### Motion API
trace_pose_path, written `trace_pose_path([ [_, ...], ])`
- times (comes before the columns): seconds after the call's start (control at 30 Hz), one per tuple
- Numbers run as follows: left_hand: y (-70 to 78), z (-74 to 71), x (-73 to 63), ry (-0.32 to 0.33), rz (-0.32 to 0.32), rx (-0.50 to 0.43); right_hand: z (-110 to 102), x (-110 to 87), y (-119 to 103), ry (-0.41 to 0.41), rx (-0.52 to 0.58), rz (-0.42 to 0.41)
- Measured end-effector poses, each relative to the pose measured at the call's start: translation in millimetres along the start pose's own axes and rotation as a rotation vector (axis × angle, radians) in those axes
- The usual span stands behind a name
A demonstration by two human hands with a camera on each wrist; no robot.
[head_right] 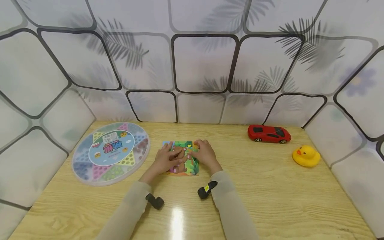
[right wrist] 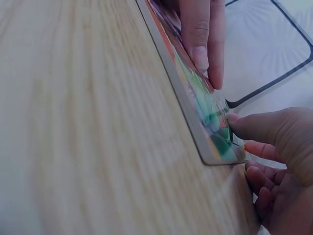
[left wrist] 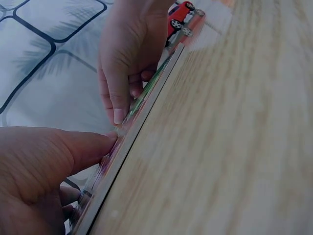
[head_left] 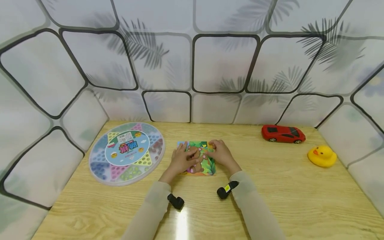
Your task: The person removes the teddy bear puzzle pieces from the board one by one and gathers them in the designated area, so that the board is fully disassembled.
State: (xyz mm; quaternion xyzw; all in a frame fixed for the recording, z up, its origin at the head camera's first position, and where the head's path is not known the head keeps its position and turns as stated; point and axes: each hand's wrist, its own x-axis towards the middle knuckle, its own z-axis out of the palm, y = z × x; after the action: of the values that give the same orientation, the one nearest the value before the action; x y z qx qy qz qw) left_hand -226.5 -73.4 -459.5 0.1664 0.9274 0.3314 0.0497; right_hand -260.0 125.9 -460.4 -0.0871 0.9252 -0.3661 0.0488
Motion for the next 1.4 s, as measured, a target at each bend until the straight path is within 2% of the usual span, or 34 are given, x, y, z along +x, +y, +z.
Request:
trace_pose_path([
  [0.43,2.8,-2.4,2.1,0.004,-0.002,0.016,-4,2.7,-7,-0.01,-0.011,0.017],
  [1.2,-0.8,-0.2,0.2,0.014,0.007,0.027,6,-2.0,-8,0.06,0.162,0.026],
  [1.4,-0.3,-0.3,-0.9,0.001,-0.001,0.011,6,-3.6,-5,0.071,0.113,0.013],
])
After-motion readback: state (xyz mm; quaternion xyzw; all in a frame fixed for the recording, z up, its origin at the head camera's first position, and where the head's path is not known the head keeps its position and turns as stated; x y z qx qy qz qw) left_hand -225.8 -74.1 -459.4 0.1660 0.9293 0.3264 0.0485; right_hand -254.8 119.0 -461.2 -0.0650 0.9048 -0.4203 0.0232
